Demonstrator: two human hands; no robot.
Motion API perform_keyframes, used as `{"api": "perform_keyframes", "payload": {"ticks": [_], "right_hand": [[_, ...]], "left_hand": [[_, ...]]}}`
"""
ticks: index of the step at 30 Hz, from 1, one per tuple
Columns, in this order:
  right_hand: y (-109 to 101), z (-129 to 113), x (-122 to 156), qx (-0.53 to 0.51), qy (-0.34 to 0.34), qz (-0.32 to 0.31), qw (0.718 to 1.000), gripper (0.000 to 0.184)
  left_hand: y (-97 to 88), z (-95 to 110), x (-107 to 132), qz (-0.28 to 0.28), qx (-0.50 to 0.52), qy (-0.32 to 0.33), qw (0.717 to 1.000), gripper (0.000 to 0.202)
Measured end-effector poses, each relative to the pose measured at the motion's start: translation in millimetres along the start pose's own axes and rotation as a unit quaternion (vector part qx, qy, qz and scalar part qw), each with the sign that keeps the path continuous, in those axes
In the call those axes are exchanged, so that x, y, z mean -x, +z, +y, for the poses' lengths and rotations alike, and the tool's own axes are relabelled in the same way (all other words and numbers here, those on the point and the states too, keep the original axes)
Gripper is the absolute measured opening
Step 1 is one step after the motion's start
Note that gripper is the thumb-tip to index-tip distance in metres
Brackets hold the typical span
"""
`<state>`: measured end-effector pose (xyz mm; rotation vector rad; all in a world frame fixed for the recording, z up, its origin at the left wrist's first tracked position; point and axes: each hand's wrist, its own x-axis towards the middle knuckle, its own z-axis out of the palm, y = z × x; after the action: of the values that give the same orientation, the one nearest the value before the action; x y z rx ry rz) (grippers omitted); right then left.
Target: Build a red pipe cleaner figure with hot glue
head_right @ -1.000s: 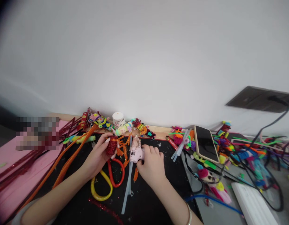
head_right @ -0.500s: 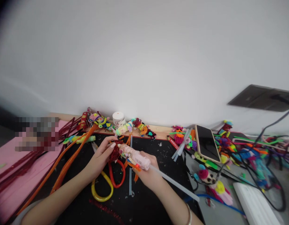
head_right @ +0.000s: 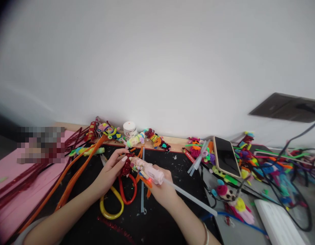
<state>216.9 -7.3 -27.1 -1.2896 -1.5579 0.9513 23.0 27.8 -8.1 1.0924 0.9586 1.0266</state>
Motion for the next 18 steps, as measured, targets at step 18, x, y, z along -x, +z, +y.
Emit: {"api": "perform_keyframes", "payload": {"ticks": [18], "right_hand": [[0,-13,-4,0.040,-0.046,0.007,0.998,0.015]], "left_hand": [[-0.2,-1,0,0.006,-0.036,0.035,0.999,0.019]]}}
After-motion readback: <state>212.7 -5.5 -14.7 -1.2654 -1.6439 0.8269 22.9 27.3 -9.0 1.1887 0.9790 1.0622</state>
